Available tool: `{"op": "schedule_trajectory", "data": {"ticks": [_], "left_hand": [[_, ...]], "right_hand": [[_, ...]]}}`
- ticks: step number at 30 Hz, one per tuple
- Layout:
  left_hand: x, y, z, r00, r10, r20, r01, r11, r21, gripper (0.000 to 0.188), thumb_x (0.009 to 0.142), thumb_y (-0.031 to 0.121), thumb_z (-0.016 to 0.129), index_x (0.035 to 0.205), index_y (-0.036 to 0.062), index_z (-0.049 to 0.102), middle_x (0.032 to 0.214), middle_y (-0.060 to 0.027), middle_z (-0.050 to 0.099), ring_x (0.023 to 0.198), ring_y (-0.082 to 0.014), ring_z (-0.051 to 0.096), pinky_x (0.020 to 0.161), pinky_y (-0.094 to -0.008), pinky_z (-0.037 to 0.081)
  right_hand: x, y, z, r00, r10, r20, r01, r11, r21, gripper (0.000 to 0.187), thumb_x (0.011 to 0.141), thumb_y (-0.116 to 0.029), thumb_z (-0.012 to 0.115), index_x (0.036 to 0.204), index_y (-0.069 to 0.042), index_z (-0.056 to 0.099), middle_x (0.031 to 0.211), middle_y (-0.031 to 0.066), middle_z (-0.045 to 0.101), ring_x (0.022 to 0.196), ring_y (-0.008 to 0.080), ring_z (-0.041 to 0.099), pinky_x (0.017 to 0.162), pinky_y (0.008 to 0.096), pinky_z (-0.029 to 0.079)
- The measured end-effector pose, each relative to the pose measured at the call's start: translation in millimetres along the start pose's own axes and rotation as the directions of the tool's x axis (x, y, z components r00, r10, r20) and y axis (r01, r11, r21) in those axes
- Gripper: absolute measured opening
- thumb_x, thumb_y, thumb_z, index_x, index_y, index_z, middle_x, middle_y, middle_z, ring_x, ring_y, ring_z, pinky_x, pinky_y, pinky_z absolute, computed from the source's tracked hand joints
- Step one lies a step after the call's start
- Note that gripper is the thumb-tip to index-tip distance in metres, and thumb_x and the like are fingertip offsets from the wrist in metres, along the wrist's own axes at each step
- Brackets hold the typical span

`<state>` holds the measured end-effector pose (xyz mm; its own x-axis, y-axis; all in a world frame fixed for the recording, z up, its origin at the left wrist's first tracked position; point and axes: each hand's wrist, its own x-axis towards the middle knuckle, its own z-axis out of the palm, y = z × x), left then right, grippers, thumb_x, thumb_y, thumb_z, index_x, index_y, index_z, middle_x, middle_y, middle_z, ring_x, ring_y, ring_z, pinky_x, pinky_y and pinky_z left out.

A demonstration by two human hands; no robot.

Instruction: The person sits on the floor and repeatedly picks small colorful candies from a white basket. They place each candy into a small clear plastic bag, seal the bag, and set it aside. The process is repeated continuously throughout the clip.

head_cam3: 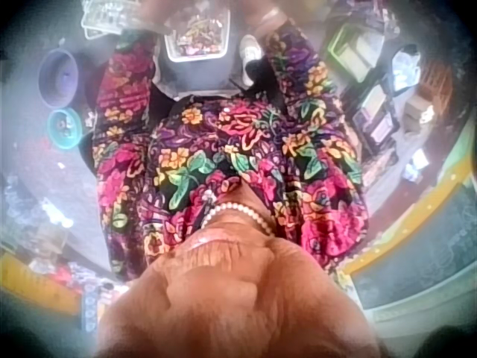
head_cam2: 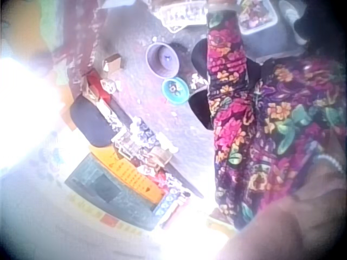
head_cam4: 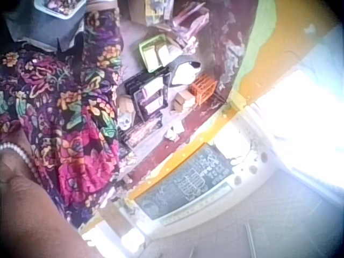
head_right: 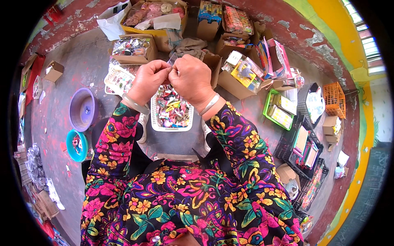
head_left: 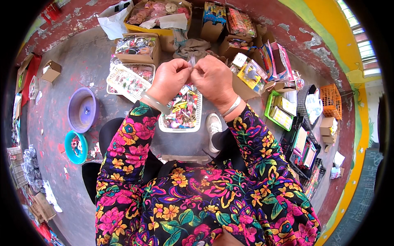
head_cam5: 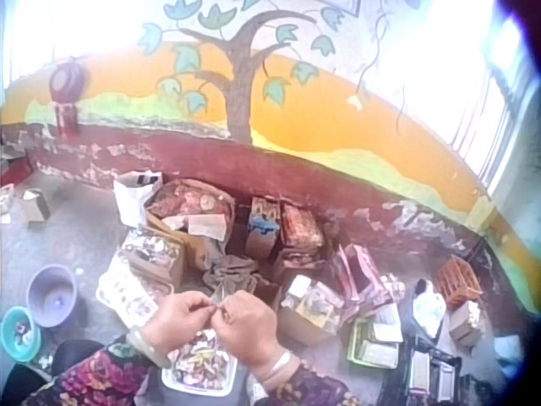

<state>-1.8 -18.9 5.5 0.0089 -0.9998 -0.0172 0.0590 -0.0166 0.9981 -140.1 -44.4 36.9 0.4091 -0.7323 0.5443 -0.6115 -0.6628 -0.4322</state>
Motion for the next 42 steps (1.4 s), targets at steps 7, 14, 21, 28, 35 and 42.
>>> {"op": "schedule_trajectory", "data": {"ticks": [7,14,21,28,35,42], "left_hand": [[-0.7,0.4,2.5,0.999,-0.003,-0.053,-0.002,0.995,-0.102,0.013,0.082,0.007,0.055,0.080,-0.0038,0.061,0.068,-0.0025,0.060,0.060,-0.0057,0.054,0.053,-0.0215,0.046],[7.5,-9.7,-4.6,0.990,-0.097,-0.106,0.107,0.989,0.099,0.008,0.083,0.005,0.053,0.083,-0.0003,0.059,0.071,-0.0001,0.058,0.062,-0.0053,0.054,0.055,-0.0207,0.048],[6.6,-2.2,-6.2,0.995,-0.097,-0.011,0.097,0.995,-0.012,0.012,0.087,0.008,0.048,0.093,0.0019,0.056,0.079,-0.0017,0.059,0.067,-0.0071,0.056,0.053,-0.0199,0.048],[1.7,9.2,-7.2,0.966,-0.165,0.198,0.182,0.981,-0.072,0.011,0.087,0.007,0.051,0.092,0.0003,0.056,0.082,-0.0057,0.061,0.075,-0.0112,0.060,0.062,-0.0220,0.052],[0.5,14.1,-12.8,0.953,-0.181,0.244,0.227,0.958,-0.175,0.008,0.083,0.006,0.057,0.088,-0.0010,0.057,0.080,-0.0066,0.061,0.073,-0.0127,0.061,0.068,-0.0235,0.052],[6.5,15.9,-25.3,0.959,-0.220,0.178,0.224,0.975,0.002,0.008,0.082,0.008,0.060,0.084,0.0005,0.059,0.073,-0.0042,0.060,0.066,-0.0104,0.059,0.063,-0.0213,0.050]], "right_hand": [[1.3,0.1,3.3,0.992,-0.118,-0.032,0.113,0.985,-0.132,0.010,0.066,-0.012,0.059,0.061,-0.007,0.051,0.065,0.0081,0.051,0.064,0.0269,0.055,0.055,0.0369,0.045],[-1.4,-5.4,8.0,0.991,-0.129,-0.025,0.124,0.982,-0.142,0.012,0.067,-0.012,0.060,0.062,-0.008,0.051,0.065,0.0079,0.051,0.064,0.0266,0.054,0.056,0.0368,0.044],[8.3,3.9,1.2,0.996,0.073,-0.052,-0.059,0.969,0.240,0.008,0.070,-0.011,0.060,0.076,-0.006,0.059,0.073,0.0093,0.055,0.070,0.0274,0.056,0.063,0.0340,0.046],[16.5,39.8,-13.6,0.849,0.183,0.495,-0.499,0.587,0.638,0.019,0.075,-0.008,0.063,0.091,0.002,0.061,0.082,0.0050,0.062,0.073,0.0121,0.058,0.063,0.0239,0.048],[16.3,32.7,-17.5,0.836,0.183,0.517,-0.528,0.527,0.666,0.010,0.076,-0.007,0.064,0.081,0.002,0.063,0.069,0.0047,0.060,0.059,0.0093,0.057,0.046,0.0216,0.049],[12.0,30.2,-8.5,0.858,0.164,0.487,-0.491,0.541,0.683,0.010,0.075,-0.005,0.064,0.082,0.002,0.063,0.072,0.0043,0.062,0.064,0.0090,0.058,0.055,0.0210,0.048]]}}
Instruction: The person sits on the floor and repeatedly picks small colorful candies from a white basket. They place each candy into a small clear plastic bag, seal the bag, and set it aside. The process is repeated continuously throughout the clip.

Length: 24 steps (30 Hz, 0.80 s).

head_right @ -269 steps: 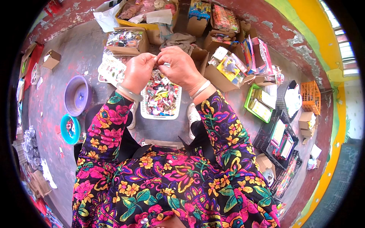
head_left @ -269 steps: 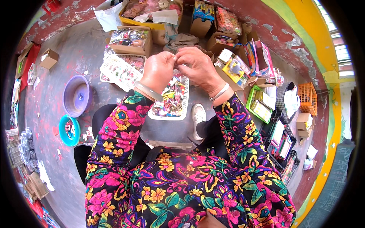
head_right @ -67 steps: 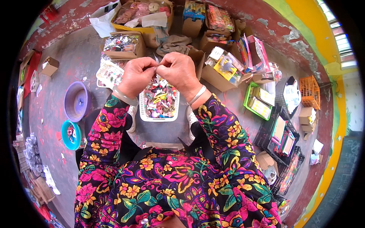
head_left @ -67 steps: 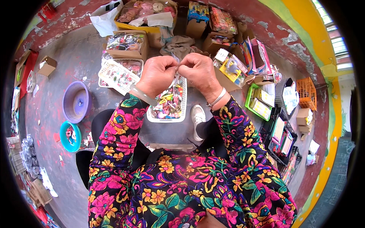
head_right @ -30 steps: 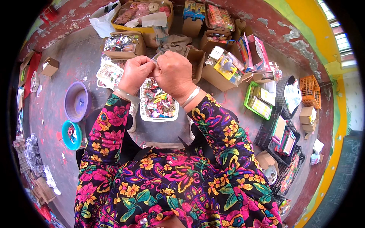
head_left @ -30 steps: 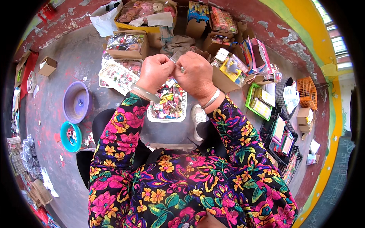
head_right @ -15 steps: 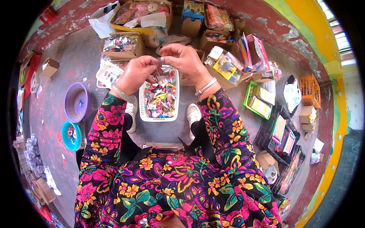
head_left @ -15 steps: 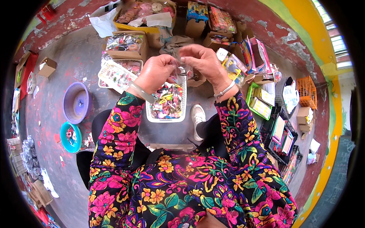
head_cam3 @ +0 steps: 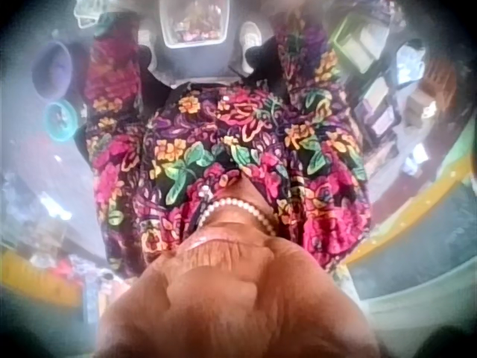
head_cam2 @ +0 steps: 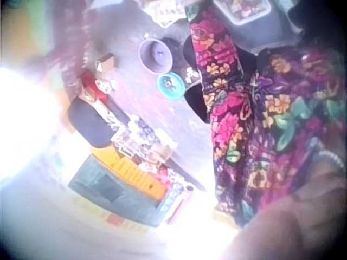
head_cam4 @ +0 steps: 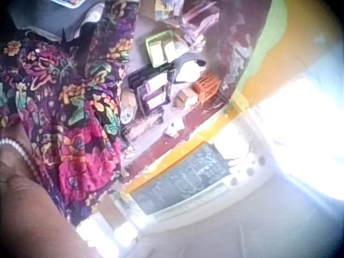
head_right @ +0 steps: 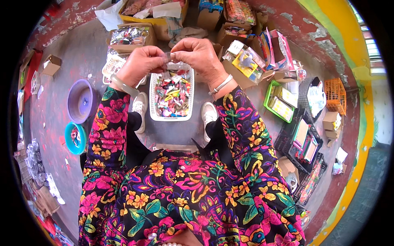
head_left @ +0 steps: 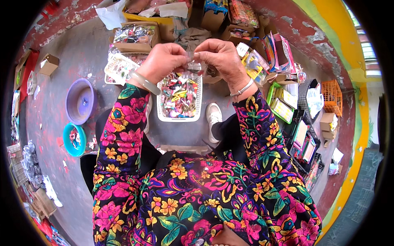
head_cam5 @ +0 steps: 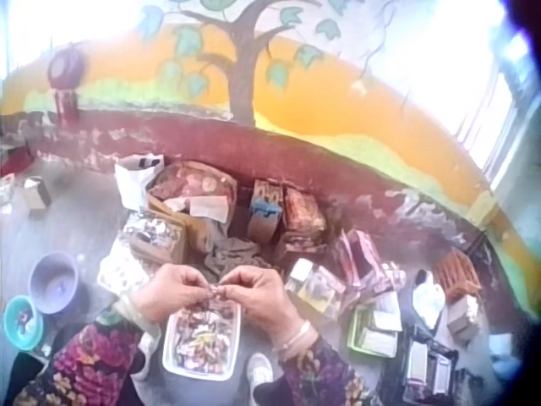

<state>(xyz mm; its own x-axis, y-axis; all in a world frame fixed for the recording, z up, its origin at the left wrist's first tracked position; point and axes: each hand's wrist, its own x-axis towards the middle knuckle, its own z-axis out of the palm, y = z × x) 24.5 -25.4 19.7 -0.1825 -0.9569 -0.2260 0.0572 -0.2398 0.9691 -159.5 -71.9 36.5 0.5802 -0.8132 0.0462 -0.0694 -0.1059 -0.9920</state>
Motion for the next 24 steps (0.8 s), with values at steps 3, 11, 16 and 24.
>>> {"op": "schedule_trajectory", "data": {"ticks": [3,11,16,24], "left_hand": [[3.8,-6.6,-3.6,0.994,0.100,-0.037,-0.092,0.978,0.189,0.009,0.081,0.010,0.060,0.082,0.0003,0.060,0.071,-0.0029,0.059,0.062,-0.0081,0.056,0.059,-0.0199,0.048],[-0.5,-6.4,4.1,0.998,-0.020,-0.059,0.002,0.955,-0.298,0.015,0.086,0.012,0.055,0.090,-0.0020,0.059,0.085,-0.0047,0.060,0.074,-0.0102,0.058,0.067,-0.0243,0.052],[0.6,-8.6,-2.0,0.981,0.086,-0.174,-0.117,0.977,-0.179,0.016,0.086,0.012,0.055,0.092,-0.0016,0.061,0.081,-0.0044,0.061,0.072,-0.0093,0.058,0.070,-0.0202,0.047],[-6.2,6.5,-34.6,0.900,0.233,-0.368,-0.264,0.964,-0.035,0.019,0.081,0.012,0.061,0.094,-0.0014,0.063,0.077,-0.0035,0.061,0.067,-0.0086,0.056,0.061,-0.0188,0.045]], "right_hand": [[2.8,0.4,0.2,0.999,0.011,0.036,-0.006,0.989,-0.146,0.009,0.073,-0.002,0.062,0.081,0.003,0.063,0.072,0.0039,0.062,0.067,0.0091,0.057,0.063,0.0218,0.047],[1.0,9.3,8.5,0.981,0.014,-0.191,0.006,0.995,0.104,0.008,0.076,-0.003,0.062,0.082,0.002,0.063,0.074,0.0055,0.065,0.068,0.0096,0.060,0.059,0.0201,0.047],[4.8,17.4,17.3,0.969,-0.015,-0.246,0.053,0.988,0.146,0.011,0.079,-0.007,0.061,0.086,0.001,0.063,0.078,0.0051,0.065,0.069,0.0102,0.060,0.063,0.0211,0.047],[22.8,120.5,-0.1,0.975,0.213,-0.070,-0.217,0.815,-0.537,0.019,0.071,-0.019,0.065,0.084,-0.005,0.068,0.079,0.0066,0.067,0.072,0.0173,0.061,0.067,0.0300,0.047]]}}
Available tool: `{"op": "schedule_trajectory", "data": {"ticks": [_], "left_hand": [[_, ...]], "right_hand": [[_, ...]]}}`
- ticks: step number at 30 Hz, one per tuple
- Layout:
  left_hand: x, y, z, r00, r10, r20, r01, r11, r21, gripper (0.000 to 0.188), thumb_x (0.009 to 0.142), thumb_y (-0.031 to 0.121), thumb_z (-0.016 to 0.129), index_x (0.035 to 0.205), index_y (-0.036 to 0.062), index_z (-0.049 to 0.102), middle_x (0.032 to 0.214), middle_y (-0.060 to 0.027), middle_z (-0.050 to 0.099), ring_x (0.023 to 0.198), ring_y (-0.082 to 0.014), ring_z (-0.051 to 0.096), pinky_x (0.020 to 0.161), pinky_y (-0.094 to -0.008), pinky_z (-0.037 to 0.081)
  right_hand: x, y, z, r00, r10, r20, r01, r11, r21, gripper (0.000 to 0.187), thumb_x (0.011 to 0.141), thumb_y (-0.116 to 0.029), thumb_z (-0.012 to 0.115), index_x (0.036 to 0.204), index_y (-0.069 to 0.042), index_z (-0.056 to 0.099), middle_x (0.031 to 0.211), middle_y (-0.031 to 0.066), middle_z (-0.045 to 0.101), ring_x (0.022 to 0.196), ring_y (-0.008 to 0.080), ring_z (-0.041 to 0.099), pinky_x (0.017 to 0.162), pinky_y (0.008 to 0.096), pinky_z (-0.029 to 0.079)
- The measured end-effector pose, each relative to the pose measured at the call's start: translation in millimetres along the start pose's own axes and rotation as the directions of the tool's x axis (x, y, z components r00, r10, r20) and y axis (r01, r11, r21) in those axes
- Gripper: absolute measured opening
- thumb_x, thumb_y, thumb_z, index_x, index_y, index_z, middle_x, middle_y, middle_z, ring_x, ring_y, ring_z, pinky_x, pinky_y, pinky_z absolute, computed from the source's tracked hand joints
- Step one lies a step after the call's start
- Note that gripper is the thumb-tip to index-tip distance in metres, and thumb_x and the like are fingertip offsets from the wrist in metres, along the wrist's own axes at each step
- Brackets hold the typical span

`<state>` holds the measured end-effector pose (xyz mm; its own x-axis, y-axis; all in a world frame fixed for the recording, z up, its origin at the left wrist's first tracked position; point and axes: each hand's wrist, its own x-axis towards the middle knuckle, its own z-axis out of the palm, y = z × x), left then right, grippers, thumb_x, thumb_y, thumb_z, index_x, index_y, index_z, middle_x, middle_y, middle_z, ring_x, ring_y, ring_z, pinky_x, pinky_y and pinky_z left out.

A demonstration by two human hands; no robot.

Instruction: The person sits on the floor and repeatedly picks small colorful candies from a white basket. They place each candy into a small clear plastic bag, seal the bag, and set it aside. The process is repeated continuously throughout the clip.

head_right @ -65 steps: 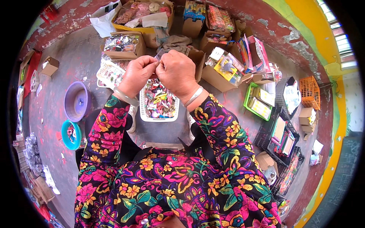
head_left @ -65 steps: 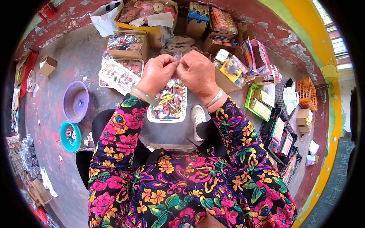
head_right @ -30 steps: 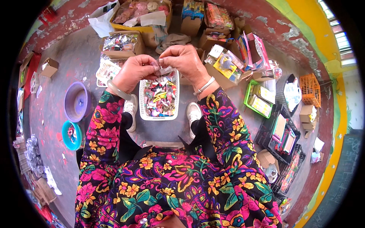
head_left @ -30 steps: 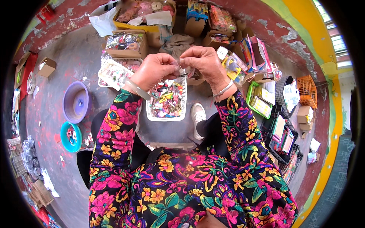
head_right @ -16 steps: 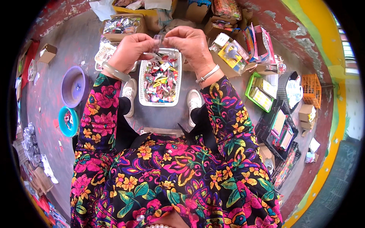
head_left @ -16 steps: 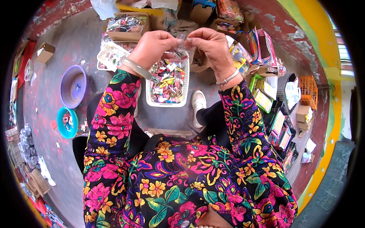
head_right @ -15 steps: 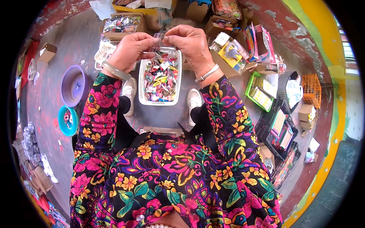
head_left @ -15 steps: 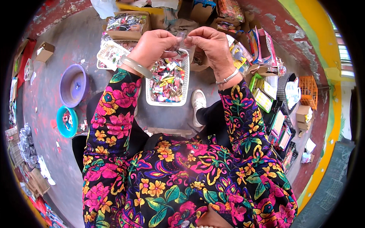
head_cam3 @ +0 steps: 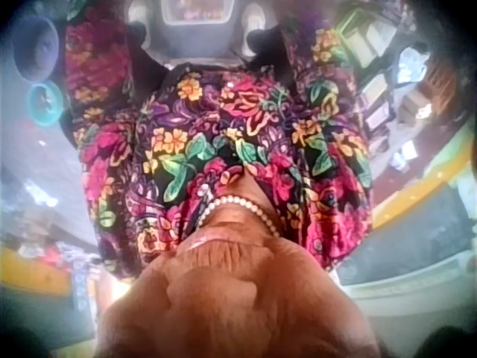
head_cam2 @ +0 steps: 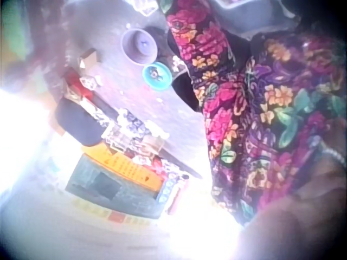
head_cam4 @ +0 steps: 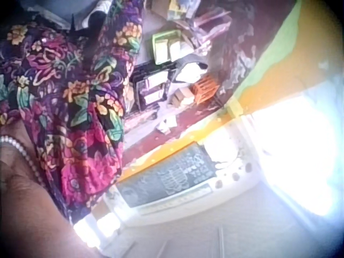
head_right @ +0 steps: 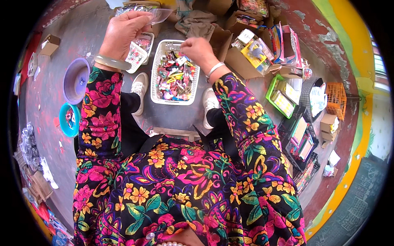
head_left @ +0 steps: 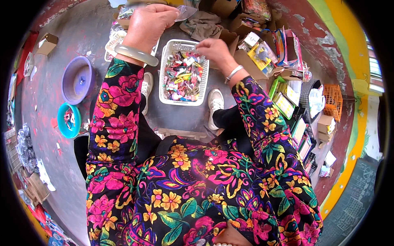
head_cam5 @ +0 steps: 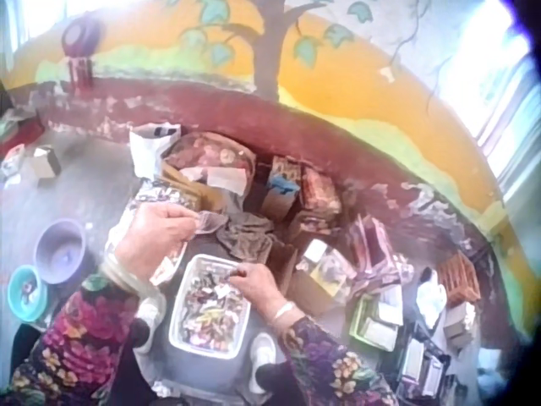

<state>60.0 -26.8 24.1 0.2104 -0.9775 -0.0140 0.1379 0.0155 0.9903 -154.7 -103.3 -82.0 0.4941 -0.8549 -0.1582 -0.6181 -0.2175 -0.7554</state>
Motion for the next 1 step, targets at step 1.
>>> {"op": "schedule_trajectory", "data": {"ticks": [1], "left_hand": [[-2.3,-0.3,-1.4,1.000,-0.016,-0.014,0.016,0.999,-0.033,0.020,0.081,0.012,0.061,0.095,-0.0015,0.062,0.079,-0.0041,0.061,0.067,-0.0091,0.056,0.062,-0.0188,0.046]], "right_hand": [[-1.9,0.0,6.5,0.993,-0.030,0.117,0.042,0.994,-0.100,0.020,0.072,-0.020,0.064,0.084,-0.005,0.068,0.080,0.0080,0.067,0.070,0.0204,0.062,0.070,0.0319,0.048]]}}
